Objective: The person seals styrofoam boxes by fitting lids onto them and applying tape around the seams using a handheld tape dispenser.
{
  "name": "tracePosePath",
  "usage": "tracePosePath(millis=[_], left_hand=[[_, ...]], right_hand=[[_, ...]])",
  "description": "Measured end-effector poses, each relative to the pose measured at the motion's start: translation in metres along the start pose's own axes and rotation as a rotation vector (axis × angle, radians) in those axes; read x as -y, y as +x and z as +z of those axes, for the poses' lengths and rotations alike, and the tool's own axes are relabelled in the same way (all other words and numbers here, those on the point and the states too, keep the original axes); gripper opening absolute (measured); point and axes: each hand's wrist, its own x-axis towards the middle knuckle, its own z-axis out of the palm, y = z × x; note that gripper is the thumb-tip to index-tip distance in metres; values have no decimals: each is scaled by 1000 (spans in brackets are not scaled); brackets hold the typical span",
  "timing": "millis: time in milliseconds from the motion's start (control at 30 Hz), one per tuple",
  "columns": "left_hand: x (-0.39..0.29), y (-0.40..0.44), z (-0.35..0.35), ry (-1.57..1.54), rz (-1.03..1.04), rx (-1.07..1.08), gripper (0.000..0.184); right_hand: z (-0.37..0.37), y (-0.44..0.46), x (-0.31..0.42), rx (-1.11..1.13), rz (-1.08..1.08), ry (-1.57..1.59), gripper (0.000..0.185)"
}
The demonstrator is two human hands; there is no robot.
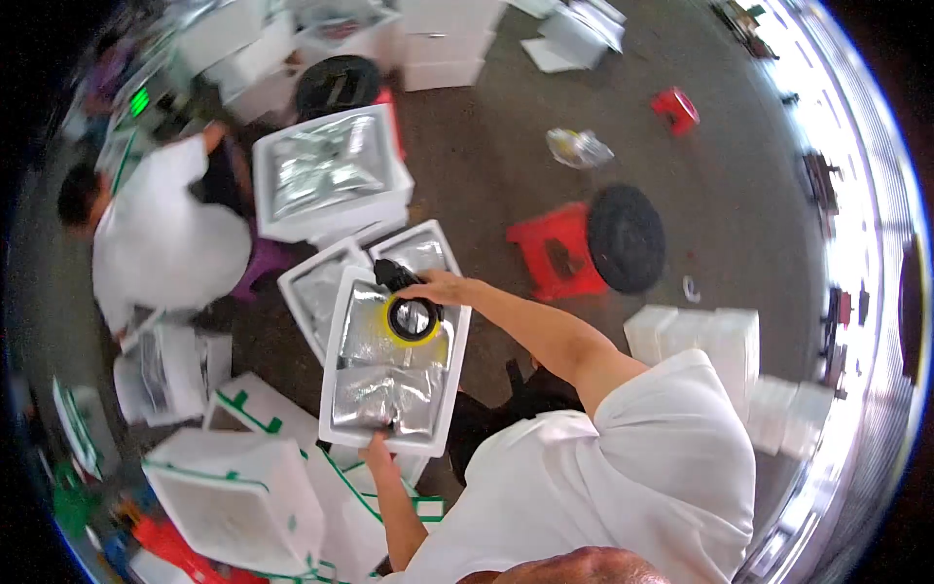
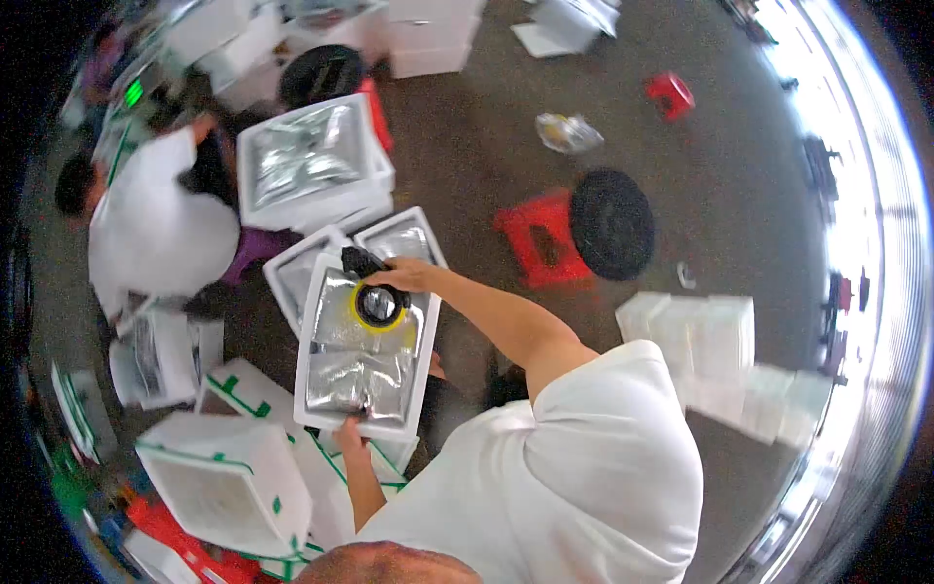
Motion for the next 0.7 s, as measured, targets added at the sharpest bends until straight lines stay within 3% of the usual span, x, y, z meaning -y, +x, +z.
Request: tracePosePath(millis=[33, 100, 133, 167, 233, 267, 300, 333, 367, 400, 433, 467, 500, 567, 600, 700], left_hand=[[-9, -22, 8, 50, 21, 22, 46], [-23, -53, 12, 132, 87, 217, 67], [-29, -67, 22, 169, 109, 232, 67], [-32, -82, 44, 257, 170, 276, 61], [-25, -104, 107, 406, 258, 447, 53], [-18, -107, 136, 468, 287, 549, 51], [-19, -136, 169, 556, 359, 550, 50], [-10, -157, 206, 613, 363, 575, 53], [-1, -174, 241, 723, 434, 584, 52], [28, -164, 281, 760, 527, 403, 46], [42, -161, 325, 777, 619, 579, 43], [42, -215, 358, 624, 593, 683, 43], [45, -246, 394, 678, 560, 658, 45], [72, -281, 466, 747, 574, 656, 50], [85, -283, 505, 761, 612, 673, 52], [110, -301, 590, 736, 444, 830, 54]], right_hand=[[-13, -35, -16, -83, 7, 74, 81], [-18, -91, -55, -259, -40, 285, 80], [-35, -130, -61, -234, 26, 372, 78], [-55, -167, -76, -229, 30, 487, 77], [-83, -197, -161, -475, 11, 621, 75], [-112, -271, -129, -475, 27, 708, 78], [-129, -274, -178, -591, 99, 658, 78], [-156, -286, -227, -563, 3, 757, 72], [-179, -319, -231, -737, 94, 776, 70], [-210, -340, -268, -653, -58, 810, 77], [-238, -358, -300, -759, -90, 825, 81], [-262, -385, -311, -903, -23, 751, 84], [-284, -412, -312, -991, -20, 710, 80], [-338, -438, -366, -955, -183, 666, 66], [-368, -450, -365, -955, -72, 773, 60], [-439, -457, -421, -916, -210, 755, 44]])
